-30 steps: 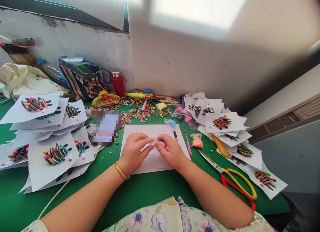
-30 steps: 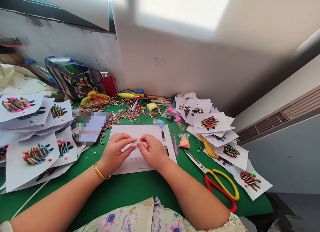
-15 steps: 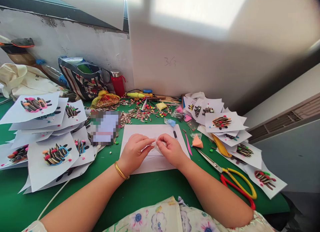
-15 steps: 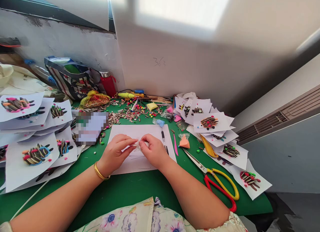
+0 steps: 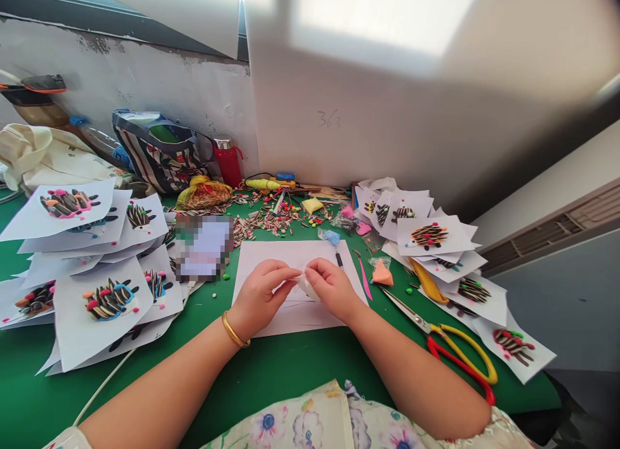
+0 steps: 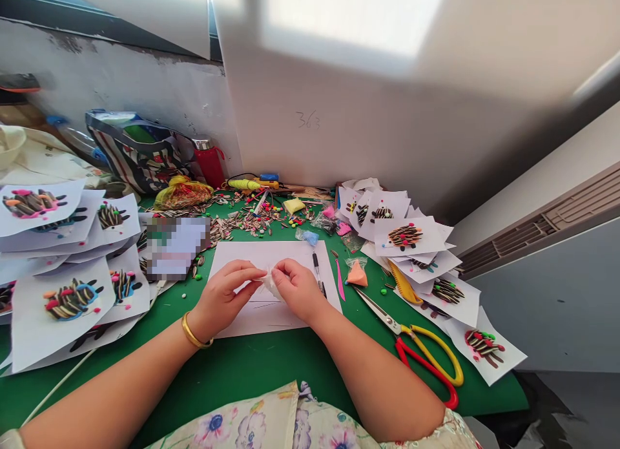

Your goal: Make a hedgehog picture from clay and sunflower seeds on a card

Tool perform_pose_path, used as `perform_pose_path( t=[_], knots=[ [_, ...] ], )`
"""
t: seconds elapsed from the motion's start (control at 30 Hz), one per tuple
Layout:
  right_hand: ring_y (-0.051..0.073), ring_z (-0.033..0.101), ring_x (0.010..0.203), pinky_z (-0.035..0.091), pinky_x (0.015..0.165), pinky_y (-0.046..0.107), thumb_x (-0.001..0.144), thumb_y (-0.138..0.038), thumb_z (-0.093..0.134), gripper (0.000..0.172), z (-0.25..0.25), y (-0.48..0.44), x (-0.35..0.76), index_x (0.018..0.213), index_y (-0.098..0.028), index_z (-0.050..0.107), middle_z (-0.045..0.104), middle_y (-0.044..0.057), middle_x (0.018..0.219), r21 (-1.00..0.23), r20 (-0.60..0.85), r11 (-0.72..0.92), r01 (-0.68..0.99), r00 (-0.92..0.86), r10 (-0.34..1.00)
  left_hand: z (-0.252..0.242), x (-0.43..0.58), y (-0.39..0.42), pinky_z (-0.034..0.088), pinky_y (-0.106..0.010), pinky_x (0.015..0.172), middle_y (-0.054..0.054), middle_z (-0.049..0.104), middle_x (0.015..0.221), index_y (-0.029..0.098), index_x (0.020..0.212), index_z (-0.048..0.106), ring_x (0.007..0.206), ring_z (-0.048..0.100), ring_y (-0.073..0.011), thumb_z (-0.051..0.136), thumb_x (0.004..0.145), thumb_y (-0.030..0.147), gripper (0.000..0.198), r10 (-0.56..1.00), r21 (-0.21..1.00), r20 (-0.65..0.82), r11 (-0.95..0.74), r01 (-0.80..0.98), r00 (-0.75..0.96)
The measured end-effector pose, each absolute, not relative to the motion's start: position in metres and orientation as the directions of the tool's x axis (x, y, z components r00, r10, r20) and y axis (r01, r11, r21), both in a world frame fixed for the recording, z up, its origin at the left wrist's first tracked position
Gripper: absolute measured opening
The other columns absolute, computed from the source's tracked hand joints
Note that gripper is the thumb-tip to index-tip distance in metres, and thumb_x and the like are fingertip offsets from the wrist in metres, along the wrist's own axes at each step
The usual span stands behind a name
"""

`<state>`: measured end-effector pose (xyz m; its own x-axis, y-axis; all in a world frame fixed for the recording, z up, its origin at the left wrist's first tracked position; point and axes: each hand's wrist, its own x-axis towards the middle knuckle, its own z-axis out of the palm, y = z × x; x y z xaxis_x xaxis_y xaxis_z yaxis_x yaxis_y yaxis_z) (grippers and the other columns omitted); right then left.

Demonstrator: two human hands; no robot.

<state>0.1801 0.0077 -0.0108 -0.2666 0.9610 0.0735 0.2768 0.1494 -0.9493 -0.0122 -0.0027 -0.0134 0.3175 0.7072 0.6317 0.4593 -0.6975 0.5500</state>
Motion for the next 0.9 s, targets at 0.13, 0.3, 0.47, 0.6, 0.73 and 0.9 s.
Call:
perform_pose_path(
  t=[0.13,0.3,0.47,0.6,0.73,0.9],
  knots=[
    [0.015,0.053,0.074,0.042,0.067,0.026,0.091,-0.04,0.05,0.021,-0.0114,0.0073,0.179,0.086,-0.021,0.058,0.06,0.0,0.08,-0.957,0.059,0.133,0.258,-0.276,0.959,-0.0144,-0.0142,-0.0006,0.052,-0.031,0.078,-0.005,0.065,0.092,0.025,0.109,0.069,0.087,0.061,-0.0161,0.055,0.091,0.015,0.024,0.677,0.52,0.644,-0.729,0.445,0.357],
    [0.015,0.053,0.073,0.042,0.066,0.026,0.091,-0.042,0.05,0.023,-0.0119,0.0078,0.1795,0.085,-0.021,0.058,0.059,0.0,0.078,-0.969,0.041,0.107,0.224,-0.282,0.959,-0.0117,-0.0138,-0.0008,0.052,-0.031,0.077,-0.004,0.067,0.087,0.022,0.099,0.07,0.083,0.062,-0.016,0.06,0.09,0.018,0.014,0.697,0.551,0.645,-0.707,0.443,0.311],
    [0.015,0.053,0.074,0.041,0.067,0.026,0.091,-0.041,0.05,0.022,-0.0116,0.0078,0.1802,0.085,-0.021,0.058,0.059,-0.001,0.079,-0.968,0.049,0.114,0.225,-0.275,0.96,-0.0088,-0.0124,-0.0022,0.052,-0.03,0.075,-0.003,0.068,0.084,0.021,0.094,0.068,0.081,0.062,-0.0159,0.065,0.087,0.021,0.008,0.736,0.598,0.614,-0.67,0.44,0.285],
    [0.014,0.052,0.074,0.041,0.068,0.026,0.092,-0.04,0.049,0.022,-0.0115,0.0073,0.1799,0.086,-0.021,0.058,0.059,-0.001,0.079,-0.962,0.079,0.149,0.228,-0.291,0.953,-0.0095,-0.0116,-0.0022,0.052,-0.03,0.077,-0.002,0.069,0.085,0.022,0.091,0.068,0.082,0.064,-0.0157,0.063,0.087,0.019,0.006,0.754,0.622,0.605,-0.647,0.441,0.255],
    [0.014,0.052,0.073,0.041,0.067,0.026,0.092,-0.041,0.049,0.022,-0.0129,0.0079,0.1802,0.087,-0.021,0.059,0.059,-0.001,0.079,-0.964,0.082,0.148,0.222,-0.28,0.956,-0.0116,-0.0118,-0.0018,0.054,-0.029,0.078,-0.002,0.072,0.09,0.022,0.095,0.067,0.083,0.066,-0.0155,0.063,0.087,0.019,0.01,0.797,0.668,0.576,-0.588,0.455,0.184],
    [0.014,0.052,0.073,0.041,0.068,0.026,0.092,-0.042,0.05,0.023,-0.0137,0.0078,0.1803,0.088,-0.021,0.059,0.059,-0.001,0.08,-0.965,0.079,0.144,0.22,-0.278,0.957,-0.0129,-0.0127,-0.0002,0.054,-0.029,0.078,-0.001,0.073,0.09,0.023,0.099,0.069,0.083,0.067,-0.016,0.065,0.086,0.022,0.013,0.802,0.668,0.554,-0.589,0.455,0.226]
  ],
)
